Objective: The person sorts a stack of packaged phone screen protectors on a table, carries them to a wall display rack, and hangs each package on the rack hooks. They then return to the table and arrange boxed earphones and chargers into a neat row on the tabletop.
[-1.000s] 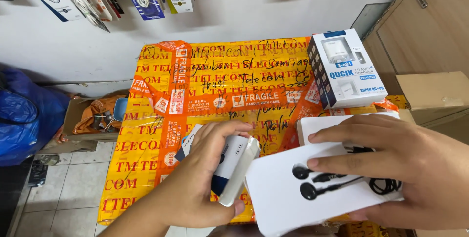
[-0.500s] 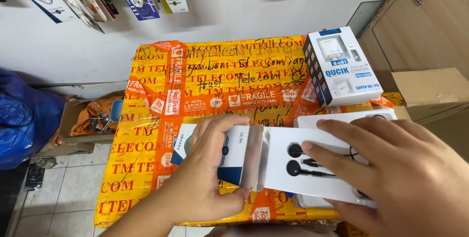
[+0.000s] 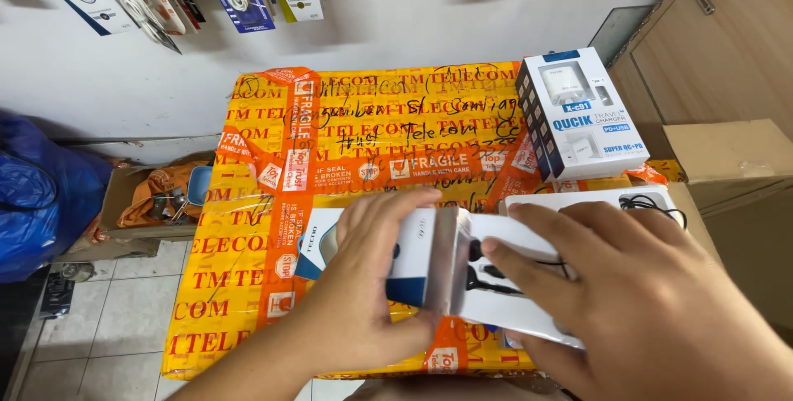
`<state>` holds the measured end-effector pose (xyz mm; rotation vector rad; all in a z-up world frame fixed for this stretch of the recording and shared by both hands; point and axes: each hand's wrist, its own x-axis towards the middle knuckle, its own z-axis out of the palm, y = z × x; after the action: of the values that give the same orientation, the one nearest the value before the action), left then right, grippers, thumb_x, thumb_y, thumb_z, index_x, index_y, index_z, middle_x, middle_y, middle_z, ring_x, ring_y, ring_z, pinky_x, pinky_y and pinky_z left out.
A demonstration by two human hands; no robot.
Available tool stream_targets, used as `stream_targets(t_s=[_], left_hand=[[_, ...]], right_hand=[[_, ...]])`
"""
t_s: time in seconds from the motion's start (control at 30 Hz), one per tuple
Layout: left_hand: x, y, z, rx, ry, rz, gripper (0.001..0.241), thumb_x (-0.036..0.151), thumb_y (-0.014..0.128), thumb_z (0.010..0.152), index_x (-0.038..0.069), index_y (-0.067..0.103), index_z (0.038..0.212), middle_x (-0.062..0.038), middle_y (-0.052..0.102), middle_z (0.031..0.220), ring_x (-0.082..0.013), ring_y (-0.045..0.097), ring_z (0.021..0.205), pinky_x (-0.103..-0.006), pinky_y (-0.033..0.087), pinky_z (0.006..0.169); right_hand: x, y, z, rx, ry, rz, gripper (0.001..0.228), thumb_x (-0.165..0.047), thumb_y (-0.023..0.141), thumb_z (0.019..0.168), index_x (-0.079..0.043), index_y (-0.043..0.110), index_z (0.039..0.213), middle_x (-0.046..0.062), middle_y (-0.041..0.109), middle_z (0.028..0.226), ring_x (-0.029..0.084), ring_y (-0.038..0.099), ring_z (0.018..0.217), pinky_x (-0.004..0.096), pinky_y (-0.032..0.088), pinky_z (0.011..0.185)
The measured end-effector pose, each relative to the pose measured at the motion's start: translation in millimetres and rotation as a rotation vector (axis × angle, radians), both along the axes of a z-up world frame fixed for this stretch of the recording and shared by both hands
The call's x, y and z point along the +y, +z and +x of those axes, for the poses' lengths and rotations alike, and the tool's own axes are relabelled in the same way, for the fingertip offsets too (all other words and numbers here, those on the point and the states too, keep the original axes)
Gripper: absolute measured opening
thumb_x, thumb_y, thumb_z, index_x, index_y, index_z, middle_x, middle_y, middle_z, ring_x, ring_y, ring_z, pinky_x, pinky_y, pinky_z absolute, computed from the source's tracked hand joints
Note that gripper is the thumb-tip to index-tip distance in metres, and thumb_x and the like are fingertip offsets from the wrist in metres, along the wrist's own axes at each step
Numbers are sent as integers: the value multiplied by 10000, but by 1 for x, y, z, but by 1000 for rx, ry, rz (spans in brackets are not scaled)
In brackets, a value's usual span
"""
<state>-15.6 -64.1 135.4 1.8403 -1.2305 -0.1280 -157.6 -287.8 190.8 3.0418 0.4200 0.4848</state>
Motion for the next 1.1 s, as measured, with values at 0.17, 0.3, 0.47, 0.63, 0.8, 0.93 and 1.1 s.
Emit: stream_targets(t_s=[0.17,0.3,0.47,0.63,0.8,0.93,1.1], left_hand=[[-4,4,-5,-58,-93,-35,971,220,788,641,79,402,1520,-159,527,1420,-362,460,1366,-498,247,1201],[0,4,-1,-17,-112,-47,938,210,756,667,67,410,1527,-162,533,1432,-362,464,1383,-494,256,1211],[5,4,3,7,-126,-105,842,233,686,778,43,403,1549,-182,534,1467,-360,478,1394,-487,257,1219],[6,2,3,29,-133,-89,793,250,653,812,44,422,1542,-162,572,1425,-335,507,1377,-488,243,1217],[4,-2,3,16,-142,-149,788,252,657,814,41,425,1537,-156,576,1430,-336,500,1389,-502,231,1223],[4,-4,4,32,-180,-165,803,248,677,793,57,434,1534,-145,584,1421,-326,510,1373,-512,226,1235],[5,-8,0,40,-187,-161,828,254,707,762,72,448,1528,-138,592,1382,-323,517,1332,-517,226,1229]], right_hand=[[8,-6,6,77,61,59,775,-611,767,713,-147,660,1325,153,585,1391,363,598,1145,502,482,913],[-8,16,3,82,126,235,826,-707,743,789,-116,646,1358,172,564,1439,380,567,1223,470,469,945],[-26,27,4,66,414,217,639,-586,683,864,-159,614,1335,50,558,1458,328,503,1395,498,378,1136],[-32,10,-2,249,426,201,649,-526,702,853,-173,620,1391,47,578,1438,333,488,1391,439,440,1046],[-23,3,-1,396,381,253,622,-425,724,891,-165,624,1447,91,586,1315,352,492,1361,413,464,1018],[-14,12,10,281,458,356,507,-412,692,918,-78,622,1293,109,611,1239,357,540,1281,511,396,1101],[-20,9,17,247,612,407,350,-400,664,952,-81,624,1091,74,621,1101,274,647,1118,566,401,1142]])
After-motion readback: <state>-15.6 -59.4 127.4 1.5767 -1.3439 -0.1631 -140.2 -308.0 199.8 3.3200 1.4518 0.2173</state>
